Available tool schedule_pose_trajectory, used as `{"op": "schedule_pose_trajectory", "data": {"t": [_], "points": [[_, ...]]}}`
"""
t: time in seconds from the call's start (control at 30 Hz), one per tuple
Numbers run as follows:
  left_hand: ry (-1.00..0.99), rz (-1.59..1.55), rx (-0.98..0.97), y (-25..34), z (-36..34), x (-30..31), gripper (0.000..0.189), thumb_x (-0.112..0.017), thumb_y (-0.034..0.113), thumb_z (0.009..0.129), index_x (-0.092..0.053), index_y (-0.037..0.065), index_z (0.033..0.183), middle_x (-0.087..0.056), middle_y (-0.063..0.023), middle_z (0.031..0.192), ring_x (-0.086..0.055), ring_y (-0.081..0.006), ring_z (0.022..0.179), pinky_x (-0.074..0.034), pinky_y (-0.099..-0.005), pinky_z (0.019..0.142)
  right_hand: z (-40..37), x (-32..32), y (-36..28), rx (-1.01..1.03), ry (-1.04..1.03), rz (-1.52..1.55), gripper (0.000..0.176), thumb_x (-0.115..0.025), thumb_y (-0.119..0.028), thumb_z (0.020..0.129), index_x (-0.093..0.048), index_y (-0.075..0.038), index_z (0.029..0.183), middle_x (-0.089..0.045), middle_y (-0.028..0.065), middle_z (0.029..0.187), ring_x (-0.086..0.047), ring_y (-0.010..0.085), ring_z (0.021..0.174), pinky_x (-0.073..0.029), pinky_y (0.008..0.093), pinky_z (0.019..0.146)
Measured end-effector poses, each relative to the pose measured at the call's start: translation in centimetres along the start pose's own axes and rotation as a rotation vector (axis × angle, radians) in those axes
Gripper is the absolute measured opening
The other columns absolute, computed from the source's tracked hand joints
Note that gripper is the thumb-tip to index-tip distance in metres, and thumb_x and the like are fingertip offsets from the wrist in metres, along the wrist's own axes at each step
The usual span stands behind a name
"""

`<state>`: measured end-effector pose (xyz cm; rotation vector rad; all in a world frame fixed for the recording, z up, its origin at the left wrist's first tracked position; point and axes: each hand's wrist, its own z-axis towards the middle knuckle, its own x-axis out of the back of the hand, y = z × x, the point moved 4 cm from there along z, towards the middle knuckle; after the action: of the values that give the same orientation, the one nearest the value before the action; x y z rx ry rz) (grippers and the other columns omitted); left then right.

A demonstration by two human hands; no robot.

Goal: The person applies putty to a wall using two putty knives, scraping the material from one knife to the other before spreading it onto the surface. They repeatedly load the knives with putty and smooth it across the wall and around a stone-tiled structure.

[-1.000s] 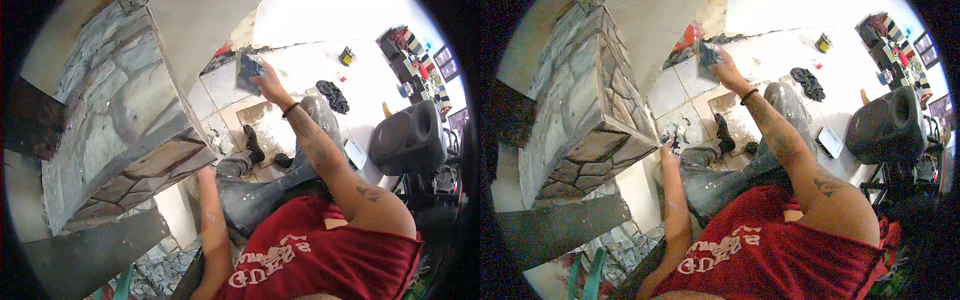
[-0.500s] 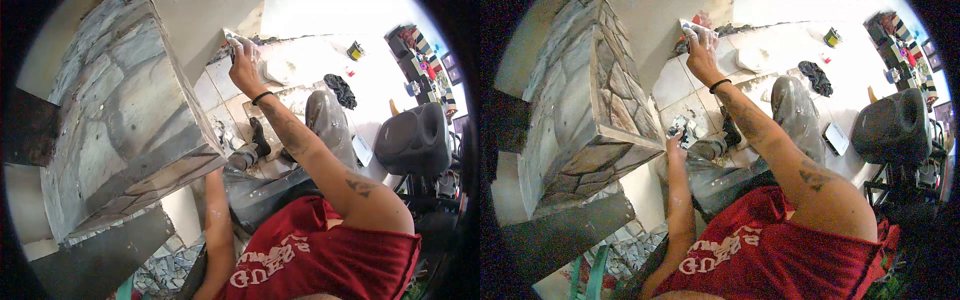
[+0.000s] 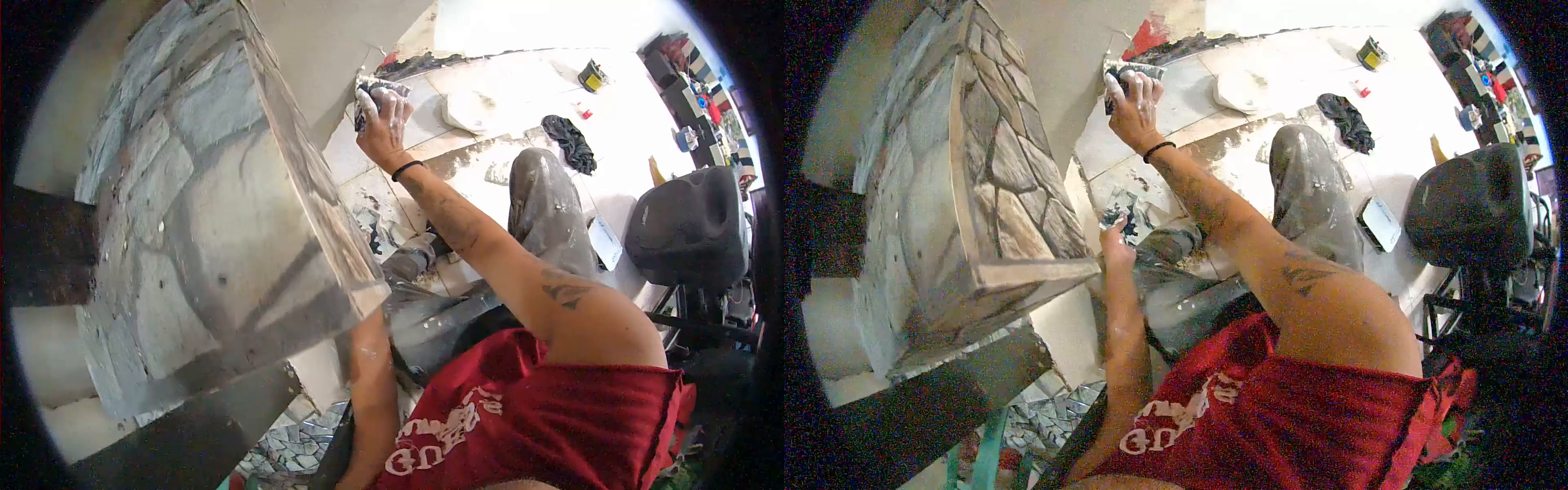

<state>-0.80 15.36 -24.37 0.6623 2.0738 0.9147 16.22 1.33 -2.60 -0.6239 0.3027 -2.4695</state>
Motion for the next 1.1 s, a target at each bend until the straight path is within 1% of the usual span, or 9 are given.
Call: {"op": "schedule_pose_trajectory", "data": {"t": [0.03,0.17,0.27,0.43,0.53,0.7,0.87,0.97,1.1], "points": [[-0.006,0.006,0.129,1.2,-1.1,-1.8,0.026,-0.06,-0.002,0.075,-0.06,0.003,0.101,-0.064,-0.0069,0.095,-0.062,-0.0196,0.082,-0.05,-0.033,0.072,-0.3,-0.3,0.0,-0.005,0.01,0.012,0.048,-0.058,-0.005,0.065,-0.056,-0.016,0.112,-0.044,0.01,0.107,-0.04,0.0315,0.106,-0.027,0.048,0.089],[-0.006,0.0,0.103,1.7,-1.3,-1.9,0.026,-0.059,-0.002,0.075,-0.059,0.002,0.101,-0.063,-0.0077,0.094,-0.062,-0.021,0.081,-0.051,-0.033,0.071,-2.3,-0.7,-0.9,0.056,-0.033,-0.013,0.051,-0.061,-0.006,0.063,-0.055,-0.016,0.113,-0.045,0.0091,0.107,-0.041,0.0303,0.105,-0.027,0.0484,0.088],[0.008,-0.053,0.094,1.6,-1.3,-1.9,0.027,-0.058,-0.003,0.074,-0.059,0.001,0.101,-0.063,-0.0088,0.094,-0.062,-0.0214,0.081,-0.052,-0.0341,0.07,-3.9,0.1,-1.1,0.051,-0.123,0.097,0.048,-0.06,-0.005,0.065,-0.056,-0.016,0.111,-0.045,0.0092,0.116,-0.04,0.0313,0.109,-0.023,0.0522,0.096],[-0.039,-0.018,0.108,2.2,-2.2,-2.2,0.026,-0.063,0.002,0.075,-0.059,-0.001,0.1,-0.064,-0.0091,0.093,-0.063,-0.0211,0.079,-0.052,-0.0338,0.068,0.0,3.3,0.1,0.031,0.119,0.075,0.052,-0.058,-0.001,0.064,-0.051,-0.012,0.115,-0.047,0.0089,0.119,-0.04,0.0314,0.111,-0.025,0.0504,0.097],[0.031,-0.295,0.219,-2.1,1.2,2.7,0.027,-0.063,0.002,0.075,-0.059,-0.001,0.101,-0.064,-0.009,0.094,-0.063,-0.0212,0.08,-0.052,-0.0339,0.069,4.1,4.6,0.8,0.041,0.216,0.055,0.054,-0.056,0.0,0.063,-0.051,-0.011,0.116,-0.047,0.009,0.117,-0.041,0.0306,0.11,-0.027,0.0464,0.095],[0.179,-0.41,0.282,-0.8,-1.0,0.9,0.029,-0.062,0.0,0.074,-0.059,-0.001,0.103,-0.064,-0.0089,0.096,-0.063,-0.0222,0.081,-0.052,-0.0349,0.072,4.6,2.4,0.9,0.065,0.159,-0.007,0.056,-0.058,-0.001,0.059,-0.053,-0.016,0.113,-0.044,0.0092,0.116,-0.038,0.032,0.11,-0.024,0.0512,0.094],[0.172,-0.195,0.151,-3.9,2.1,4.0,0.029,-0.062,0.0,0.074,-0.059,0.0,0.103,-0.064,-0.0086,0.096,-0.063,-0.0221,0.082,-0.052,-0.0347,0.071,1.5,0.1,0.3,0.011,0.093,-0.042,0.057,-0.059,-0.004,0.06,-0.054,-0.016,0.116,-0.044,0.0096,0.117,-0.037,0.0318,0.113,-0.022,0.0533,0.097],[-0.025,0.235,0.063,1.3,-0.6,-0.6,0.029,-0.062,-0.001,0.074,-0.059,0.0,0.103,-0.063,-0.0082,0.096,-0.063,-0.0217,0.082,-0.051,-0.0342,0.068,-0.6,-0.9,-0.6,0.032,0.054,0.018,0.054,-0.058,-0.004,0.064,-0.054,-0.016,0.117,-0.043,0.0104,0.117,-0.036,0.0313,0.114,-0.022,0.0527,0.097],[0.081,0.06,0.079,1.8,-1.3,-1.7,0.025,-0.059,0.001,0.077,-0.059,-0.001,0.103,-0.063,-0.0089,0.097,-0.062,-0.0214,0.083,-0.051,-0.0337,0.07,-4.0,-1.5,-2.2,0.081,-0.105,0.079,0.051,-0.059,-0.004,0.064,-0.056,-0.016,0.114,-0.044,0.009,0.12,-0.037,0.0313,0.114,-0.022,0.0528,0.099]]}}
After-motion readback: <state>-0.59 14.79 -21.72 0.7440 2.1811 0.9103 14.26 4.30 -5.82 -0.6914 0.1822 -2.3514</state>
